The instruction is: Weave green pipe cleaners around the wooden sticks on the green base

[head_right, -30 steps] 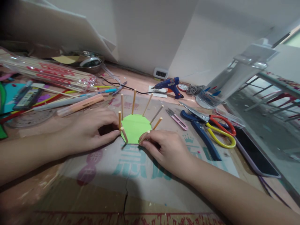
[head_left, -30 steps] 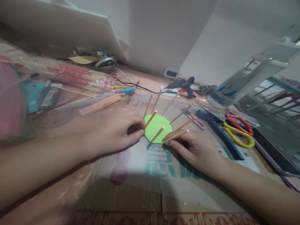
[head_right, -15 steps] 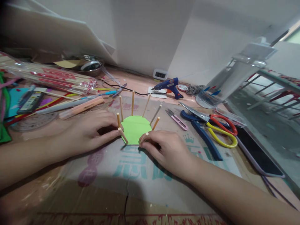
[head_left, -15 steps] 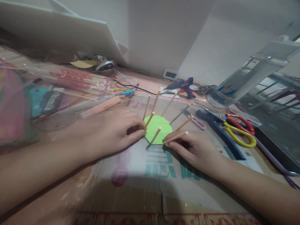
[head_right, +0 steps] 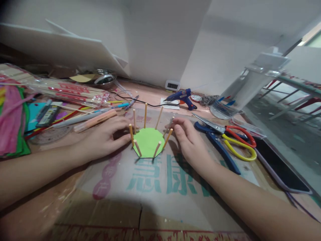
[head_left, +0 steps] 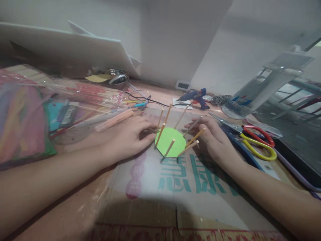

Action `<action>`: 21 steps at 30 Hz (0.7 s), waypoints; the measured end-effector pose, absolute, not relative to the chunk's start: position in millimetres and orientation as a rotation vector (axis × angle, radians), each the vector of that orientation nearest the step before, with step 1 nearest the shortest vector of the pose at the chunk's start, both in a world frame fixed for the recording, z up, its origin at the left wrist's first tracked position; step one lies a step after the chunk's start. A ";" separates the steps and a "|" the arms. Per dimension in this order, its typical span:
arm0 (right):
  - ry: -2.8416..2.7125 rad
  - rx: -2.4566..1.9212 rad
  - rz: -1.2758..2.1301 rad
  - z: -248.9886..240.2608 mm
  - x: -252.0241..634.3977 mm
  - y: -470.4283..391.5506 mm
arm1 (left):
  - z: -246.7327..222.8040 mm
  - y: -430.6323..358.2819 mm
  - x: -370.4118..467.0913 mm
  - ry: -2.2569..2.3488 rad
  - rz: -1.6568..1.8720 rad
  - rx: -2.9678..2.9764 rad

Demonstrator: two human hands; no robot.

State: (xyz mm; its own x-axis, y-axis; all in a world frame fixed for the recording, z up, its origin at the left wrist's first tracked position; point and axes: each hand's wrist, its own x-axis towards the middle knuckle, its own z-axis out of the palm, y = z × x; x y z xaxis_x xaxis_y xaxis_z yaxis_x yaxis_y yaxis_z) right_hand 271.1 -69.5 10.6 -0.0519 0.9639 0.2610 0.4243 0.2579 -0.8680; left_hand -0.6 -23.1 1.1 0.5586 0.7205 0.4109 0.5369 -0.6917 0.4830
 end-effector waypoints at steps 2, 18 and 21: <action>-1.586 -1.284 0.940 7.4 269.8 -66.5 | 0.0 -22.2 -0.6 0.990 0.838 2.514; -1.776 -1.320 0.905 12.5 266.4 -67.7 | -4.4 -17.3 -1.4 0.922 0.788 2.574; -1.791 -1.330 0.885 11.6 266.6 -68.1 | -2.8 -17.6 -0.8 0.938 0.768 2.572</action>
State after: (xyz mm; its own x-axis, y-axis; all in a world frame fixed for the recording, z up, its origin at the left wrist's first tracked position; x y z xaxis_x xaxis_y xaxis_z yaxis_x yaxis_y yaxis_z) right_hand 266.6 -68.1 11.6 -0.2040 0.9676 0.1488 0.4692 0.2301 -0.8526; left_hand -0.8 -17.6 -2.8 0.6447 0.6629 0.3807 0.5043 -0.7431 0.4399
